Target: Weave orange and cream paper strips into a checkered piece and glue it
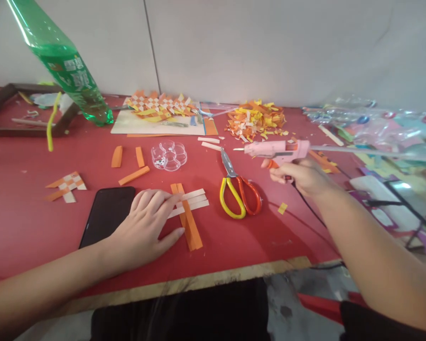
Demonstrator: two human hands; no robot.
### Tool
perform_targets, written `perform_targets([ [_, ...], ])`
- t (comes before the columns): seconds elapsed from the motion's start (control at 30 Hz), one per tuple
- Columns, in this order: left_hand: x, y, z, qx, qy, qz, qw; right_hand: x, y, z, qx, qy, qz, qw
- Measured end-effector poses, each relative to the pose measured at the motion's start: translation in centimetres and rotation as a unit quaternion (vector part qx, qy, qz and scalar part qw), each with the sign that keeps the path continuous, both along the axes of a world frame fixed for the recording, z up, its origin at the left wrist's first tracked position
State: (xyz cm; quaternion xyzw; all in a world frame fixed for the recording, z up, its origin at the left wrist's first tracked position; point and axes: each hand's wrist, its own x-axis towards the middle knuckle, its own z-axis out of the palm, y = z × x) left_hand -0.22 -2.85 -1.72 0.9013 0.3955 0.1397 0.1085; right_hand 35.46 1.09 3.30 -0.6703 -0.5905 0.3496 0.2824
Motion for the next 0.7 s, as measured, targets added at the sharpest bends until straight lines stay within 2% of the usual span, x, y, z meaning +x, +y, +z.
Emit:
perform_targets([
  [0.17,-0.4,0.0,0.3,-0.031,-0.069,0.013,0.997,-4.1,-1.4,0.8,-0.102,0.092,0.068,0.988],
  [0.33,-0.8,0.1,0.3,-0.041,-0.139,0.047,0.988,-7.1,-1.9,0.9,-0.129,0.176,0.116,0.969],
  [0.6,-0.9,0.0,0.3,-0.059,-0.135,0.052,0.988,-6.6,-1.7,0.0,-0.128,0.186,0.108,0.968],
  [0.7,-0.9,-0.1,0.4,-0.060,-0.121,0.053,0.989,-6.4,-2.1,-0.4,-0.110,0.135,0.138,0.975],
])
